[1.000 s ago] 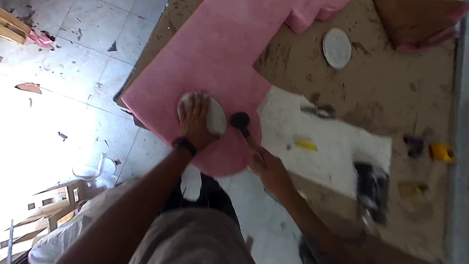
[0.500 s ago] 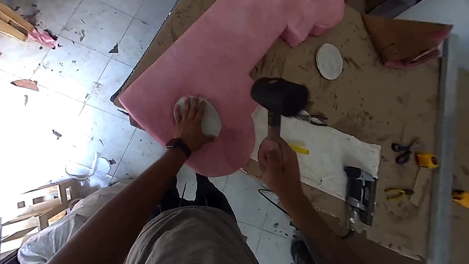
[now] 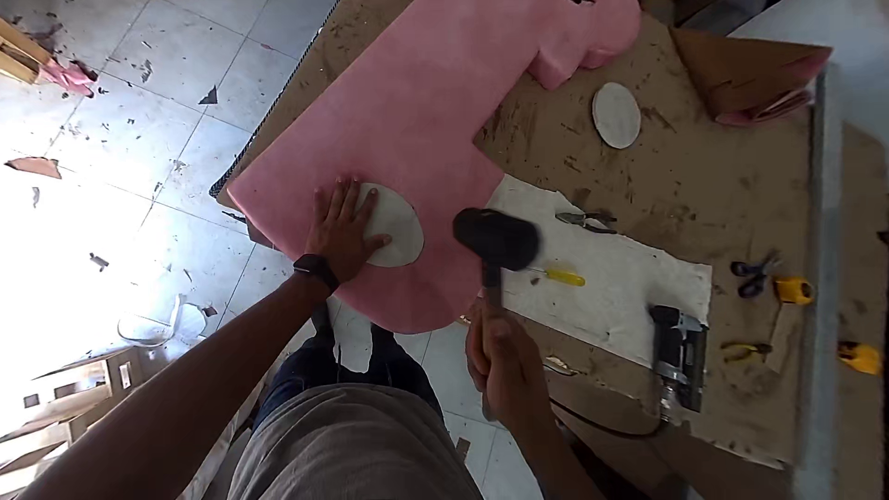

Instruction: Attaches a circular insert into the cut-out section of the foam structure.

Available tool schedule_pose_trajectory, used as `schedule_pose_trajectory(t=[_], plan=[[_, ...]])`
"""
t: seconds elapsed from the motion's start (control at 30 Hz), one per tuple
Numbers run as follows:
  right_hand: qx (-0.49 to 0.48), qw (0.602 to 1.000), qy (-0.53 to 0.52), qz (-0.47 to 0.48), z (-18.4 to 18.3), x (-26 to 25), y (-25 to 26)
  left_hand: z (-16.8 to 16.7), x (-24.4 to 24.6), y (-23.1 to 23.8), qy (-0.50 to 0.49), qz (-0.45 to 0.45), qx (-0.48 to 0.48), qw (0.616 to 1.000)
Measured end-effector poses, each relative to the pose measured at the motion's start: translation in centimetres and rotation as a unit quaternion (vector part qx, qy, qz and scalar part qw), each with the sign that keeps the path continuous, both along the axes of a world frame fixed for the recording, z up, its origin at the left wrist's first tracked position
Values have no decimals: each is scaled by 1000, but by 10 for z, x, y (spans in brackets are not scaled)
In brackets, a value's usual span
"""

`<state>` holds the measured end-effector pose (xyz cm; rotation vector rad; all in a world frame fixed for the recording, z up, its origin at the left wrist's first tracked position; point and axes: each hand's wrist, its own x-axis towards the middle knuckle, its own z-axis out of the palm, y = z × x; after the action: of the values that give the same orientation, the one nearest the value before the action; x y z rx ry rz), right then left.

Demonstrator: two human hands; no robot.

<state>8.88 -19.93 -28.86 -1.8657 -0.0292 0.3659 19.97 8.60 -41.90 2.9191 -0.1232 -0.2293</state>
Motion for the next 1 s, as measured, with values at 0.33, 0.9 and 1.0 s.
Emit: schedule_pose_trajectory(t=[0.33,0.9,1.0], plan=[[-98,994,45,-18,-8,6,7,-4,-5,-3,-3,-21,-13,1000],[-109,987,114,-36,-52,20,-6,2,-80,-45,-15,-78,-43,996],[-105,987,122,-17,-51,41,-2,8,-108,-39,22,-94,-35,995]])
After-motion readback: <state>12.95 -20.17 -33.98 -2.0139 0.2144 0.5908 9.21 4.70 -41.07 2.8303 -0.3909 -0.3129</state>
